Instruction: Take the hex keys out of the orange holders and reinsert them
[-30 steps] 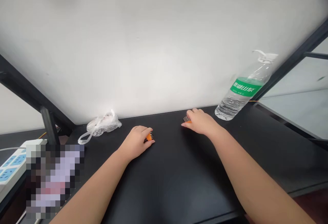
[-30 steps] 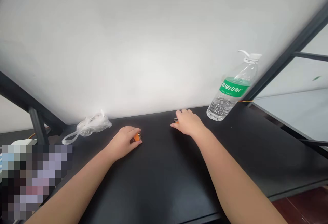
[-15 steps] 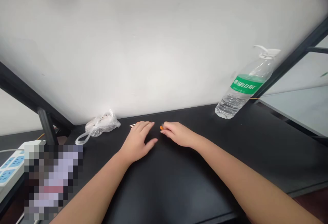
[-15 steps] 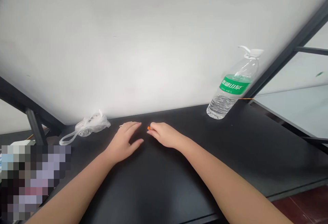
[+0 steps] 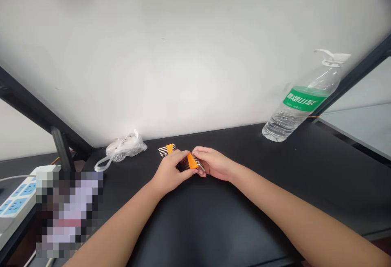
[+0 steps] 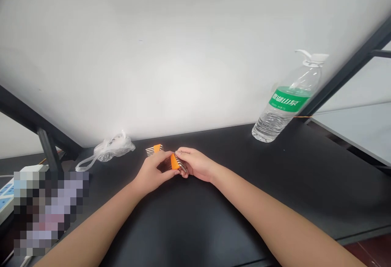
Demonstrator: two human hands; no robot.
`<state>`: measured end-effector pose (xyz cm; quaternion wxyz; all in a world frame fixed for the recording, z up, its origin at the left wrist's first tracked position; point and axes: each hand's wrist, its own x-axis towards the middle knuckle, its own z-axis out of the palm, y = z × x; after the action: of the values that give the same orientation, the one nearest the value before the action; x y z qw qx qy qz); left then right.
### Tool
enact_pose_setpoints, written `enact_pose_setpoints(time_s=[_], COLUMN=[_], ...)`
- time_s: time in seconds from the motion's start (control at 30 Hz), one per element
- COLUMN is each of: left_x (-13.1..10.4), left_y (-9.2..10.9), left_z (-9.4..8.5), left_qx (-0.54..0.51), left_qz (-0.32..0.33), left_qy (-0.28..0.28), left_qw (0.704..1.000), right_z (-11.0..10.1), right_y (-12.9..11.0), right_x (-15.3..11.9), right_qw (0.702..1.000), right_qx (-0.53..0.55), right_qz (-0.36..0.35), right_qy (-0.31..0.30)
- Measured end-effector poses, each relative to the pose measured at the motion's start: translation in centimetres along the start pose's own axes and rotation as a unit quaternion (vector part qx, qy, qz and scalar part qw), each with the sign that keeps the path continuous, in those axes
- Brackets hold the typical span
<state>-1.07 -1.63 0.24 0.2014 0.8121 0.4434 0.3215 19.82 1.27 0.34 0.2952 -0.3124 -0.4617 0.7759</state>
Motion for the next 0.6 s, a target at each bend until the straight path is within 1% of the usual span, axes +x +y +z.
enact_pose_setpoints(time_s=[0.13, 0.2, 0.3, 0.43, 0.53, 0.6], left_x=[-0.2, -0.3, -0.5, -0.5, -0.4, -0.4], left_y=[0.8, 1.1, 1.4, 1.3, 1.2, 1.2], left_z=[0.0, 0.1, 0.3, 0.5, 0.4, 0.3], left_qx=[0.045, 0.05, 0.037, 0.039, 0.05, 0.056], left_qz=[-0.007, -0.004, 0.0, 0.004, 0.007, 0.007], left_qy=[0.017, 0.019, 0.01, -0.001, -0.008, -0.014], left_qw=[0.999, 0.999, 0.999, 0.999, 0.999, 0.998], right_z=[0.9, 1.3, 1.6, 1.6, 1.5, 1.4], right_y=[0.5, 0.7, 0.8, 0.7, 0.7, 0.7], right_x=[0.0, 0.0, 0.0, 0.0, 0.0, 0.0], right_qw=[0.995, 0.991, 0.987, 0.982, 0.98, 0.981], right_qx=[-0.082, -0.112, -0.144, -0.178, -0.186, -0.173], right_qz=[-0.011, -0.011, -0.009, -0.012, -0.012, -0.008], right_qy=[0.061, 0.076, 0.075, 0.069, 0.076, 0.088])
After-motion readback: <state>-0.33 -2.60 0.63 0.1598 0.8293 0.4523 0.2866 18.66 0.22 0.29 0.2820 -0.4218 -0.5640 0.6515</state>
